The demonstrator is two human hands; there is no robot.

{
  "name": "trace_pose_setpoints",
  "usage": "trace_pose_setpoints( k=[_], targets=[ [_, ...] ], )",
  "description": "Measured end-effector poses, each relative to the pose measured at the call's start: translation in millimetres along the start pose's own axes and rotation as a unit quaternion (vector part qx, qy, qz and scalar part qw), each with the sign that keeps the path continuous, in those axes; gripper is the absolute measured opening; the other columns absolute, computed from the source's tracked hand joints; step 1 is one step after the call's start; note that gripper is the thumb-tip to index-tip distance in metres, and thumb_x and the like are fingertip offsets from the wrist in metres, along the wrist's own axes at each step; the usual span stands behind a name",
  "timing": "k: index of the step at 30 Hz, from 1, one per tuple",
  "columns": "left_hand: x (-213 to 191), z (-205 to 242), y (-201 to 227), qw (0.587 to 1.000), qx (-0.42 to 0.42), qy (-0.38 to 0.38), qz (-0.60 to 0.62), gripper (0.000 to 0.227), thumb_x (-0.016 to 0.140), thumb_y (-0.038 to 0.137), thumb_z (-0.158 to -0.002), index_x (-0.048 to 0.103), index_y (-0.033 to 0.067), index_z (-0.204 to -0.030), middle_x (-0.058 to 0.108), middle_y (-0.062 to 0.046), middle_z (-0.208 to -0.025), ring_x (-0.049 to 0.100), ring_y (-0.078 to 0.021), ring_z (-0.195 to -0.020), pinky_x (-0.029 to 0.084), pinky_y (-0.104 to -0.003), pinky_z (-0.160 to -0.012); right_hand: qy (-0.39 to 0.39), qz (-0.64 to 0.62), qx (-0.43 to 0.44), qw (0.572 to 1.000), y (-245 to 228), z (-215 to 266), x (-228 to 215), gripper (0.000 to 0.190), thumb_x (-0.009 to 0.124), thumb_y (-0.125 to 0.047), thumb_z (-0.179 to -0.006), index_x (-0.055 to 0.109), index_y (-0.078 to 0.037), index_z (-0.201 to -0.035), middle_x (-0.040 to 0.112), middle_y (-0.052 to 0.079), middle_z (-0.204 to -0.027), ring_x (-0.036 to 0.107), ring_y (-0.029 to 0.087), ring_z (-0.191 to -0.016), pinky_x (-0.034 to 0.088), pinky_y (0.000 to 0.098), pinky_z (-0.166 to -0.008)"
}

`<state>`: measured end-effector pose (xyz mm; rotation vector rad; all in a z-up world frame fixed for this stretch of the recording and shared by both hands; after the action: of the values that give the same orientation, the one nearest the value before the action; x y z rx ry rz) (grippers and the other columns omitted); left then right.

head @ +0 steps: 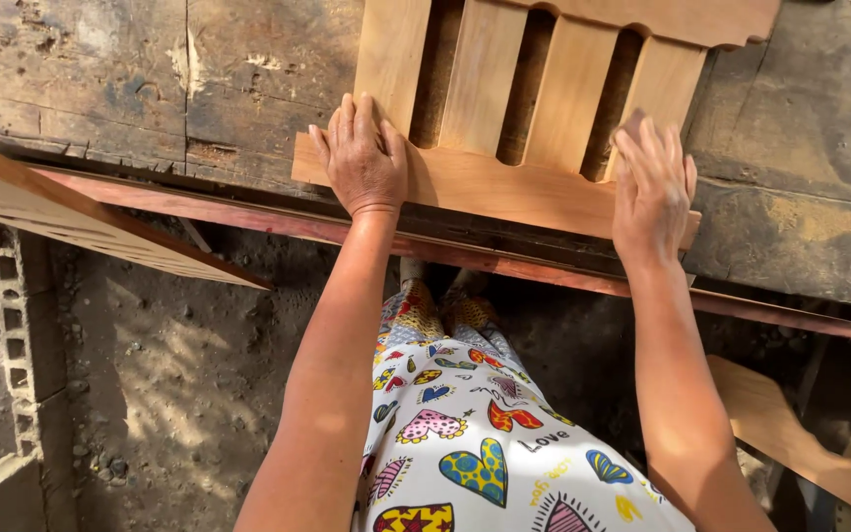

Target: The person sands a wooden chair backrest with a sanding block. They smooth the flat surfaces and the edges of the slats, moving the block back and forth across the wood.

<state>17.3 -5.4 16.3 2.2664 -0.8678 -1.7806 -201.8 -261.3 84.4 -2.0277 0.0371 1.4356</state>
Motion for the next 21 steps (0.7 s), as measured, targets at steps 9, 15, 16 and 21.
trace_pose_setpoints(
  k=[9,15,16,21],
  targets=[
    [5,6,-4,1.0,0.005,0.003,0.006,0.034,0.063,0.02,-0.094,0.066,0.0132,-0.127,0.064,-0.014,-0.135,0.058,-0.0284,-0.127,0.027,-0.061,-0.119,-0.067,0.037,0.018,0.997,42,26,20,0.037,0.045,-0.023,-0.116,0.064,-0.007,-0.144,0.05,0.021,-0.154,0.035,0.043,-0.147,0.026,0.0652,-0.114],
    [6,1,-4,1.0,0.007,0.023,0.008,0.035,0.064,0.019,-0.093,0.068,0.013,-0.127,0.066,-0.013,-0.132,0.06,-0.0272,-0.125,0.027,-0.059,-0.119,-0.069,0.015,0.034,0.997,61,-42,30,0.035,0.042,-0.019,-0.116,0.058,-0.007,-0.144,0.043,0.02,-0.157,0.028,0.043,-0.146,0.016,0.0664,-0.119],
    [5,2,-3,1.0,0.006,0.014,0.004,0.035,0.064,0.02,-0.093,0.068,0.0127,-0.127,0.066,-0.014,-0.133,0.059,-0.0278,-0.126,0.027,-0.06,-0.119,-0.105,0.032,0.076,0.991,60,-54,28,0.035,0.043,-0.019,-0.115,0.057,-0.009,-0.146,0.039,0.018,-0.159,0.025,0.039,-0.147,0.015,0.0619,-0.12],
    [1,6,-1,1.0,0.006,-0.007,0.009,0.033,0.06,0.021,-0.097,0.066,0.0124,-0.129,0.065,-0.016,-0.134,0.057,-0.0281,-0.129,0.024,-0.058,-0.12,-0.106,0.003,0.083,0.991,59,-51,23,0.04,0.042,-0.025,-0.115,0.056,-0.012,-0.15,0.036,0.011,-0.161,0.017,0.03,-0.149,0.014,0.0573,-0.119]
  ],
)
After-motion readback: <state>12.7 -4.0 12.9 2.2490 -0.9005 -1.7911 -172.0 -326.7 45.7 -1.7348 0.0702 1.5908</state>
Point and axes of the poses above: each hand's wrist, its own z-axis away from the middle knuckle, its own x-axis out of the palm, y = z × x, the point moved 2 cm from there along -z, towards the middle knuckle
